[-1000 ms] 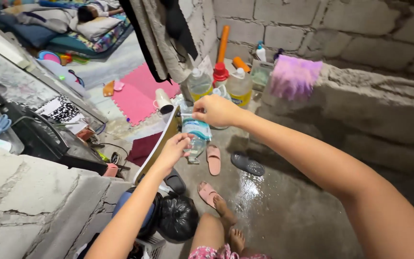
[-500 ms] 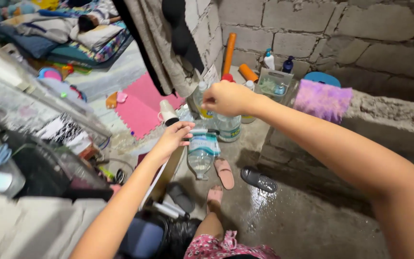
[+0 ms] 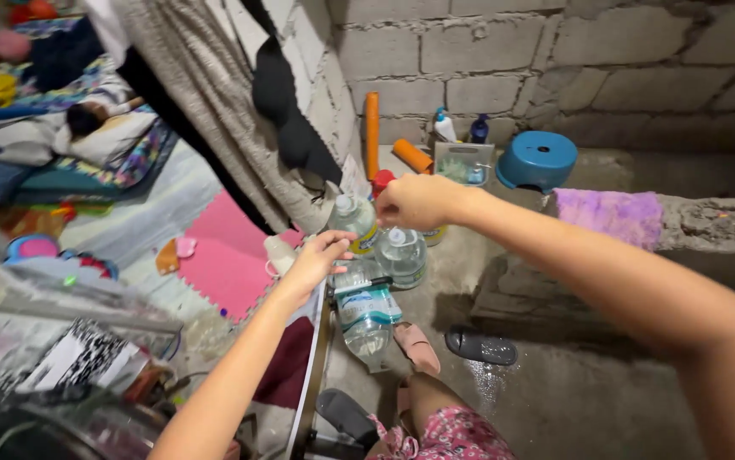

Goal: Organizing various toiletry bottles, soaps, and hygiene items into a plastic container within a bathroom.

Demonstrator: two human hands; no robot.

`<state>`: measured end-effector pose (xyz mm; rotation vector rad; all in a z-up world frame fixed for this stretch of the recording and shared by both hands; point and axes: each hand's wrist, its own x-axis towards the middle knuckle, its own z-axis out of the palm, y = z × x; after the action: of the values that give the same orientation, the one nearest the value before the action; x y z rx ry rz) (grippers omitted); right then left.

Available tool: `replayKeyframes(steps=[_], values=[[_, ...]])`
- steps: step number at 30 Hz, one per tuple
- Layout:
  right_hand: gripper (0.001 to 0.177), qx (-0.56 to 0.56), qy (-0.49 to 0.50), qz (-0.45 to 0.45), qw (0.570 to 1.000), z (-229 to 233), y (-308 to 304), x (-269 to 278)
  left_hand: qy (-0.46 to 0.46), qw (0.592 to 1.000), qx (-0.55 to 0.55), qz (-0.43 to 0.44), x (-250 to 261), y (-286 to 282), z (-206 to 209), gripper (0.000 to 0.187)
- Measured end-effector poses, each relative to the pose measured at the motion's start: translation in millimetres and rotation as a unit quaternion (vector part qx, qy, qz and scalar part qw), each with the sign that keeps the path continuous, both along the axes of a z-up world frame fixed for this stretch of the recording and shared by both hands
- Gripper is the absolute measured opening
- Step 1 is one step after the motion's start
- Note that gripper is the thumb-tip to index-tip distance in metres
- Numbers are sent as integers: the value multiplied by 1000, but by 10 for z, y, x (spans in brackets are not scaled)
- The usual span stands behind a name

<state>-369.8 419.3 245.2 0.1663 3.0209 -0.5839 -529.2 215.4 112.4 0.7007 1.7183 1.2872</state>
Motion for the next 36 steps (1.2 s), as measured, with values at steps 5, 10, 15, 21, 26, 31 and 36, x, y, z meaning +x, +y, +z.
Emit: replayKeyframes(steps=[5,10,15,21,26,31,36], values=[[26,15,-5,-13,1000,79,399,-63,-22,998,9,-52,-7,428,-17,34],[28,19,-3,-37,999,181,652,-64,-44,994,20,-98,-72,866,-119,34],[26,2,-21,-91,996,64,868,35,-37,991,9,-129,-140,1399,-145,32],[22,21,-23,-139,990,-76,1410,189,-44,983,21,-179,-89,2193,45,32],[19,65,-12,-204,977,27,2151,463,-33,970,14,-239,-98,3145,166,33],[22,70,0,-283,957,301,2997,835,-14,960,45,-278,-12,4213,417,33],[28,52,14,-370,927,178,3581,1180,-15,947,57,-316,274,4786,685,32]])
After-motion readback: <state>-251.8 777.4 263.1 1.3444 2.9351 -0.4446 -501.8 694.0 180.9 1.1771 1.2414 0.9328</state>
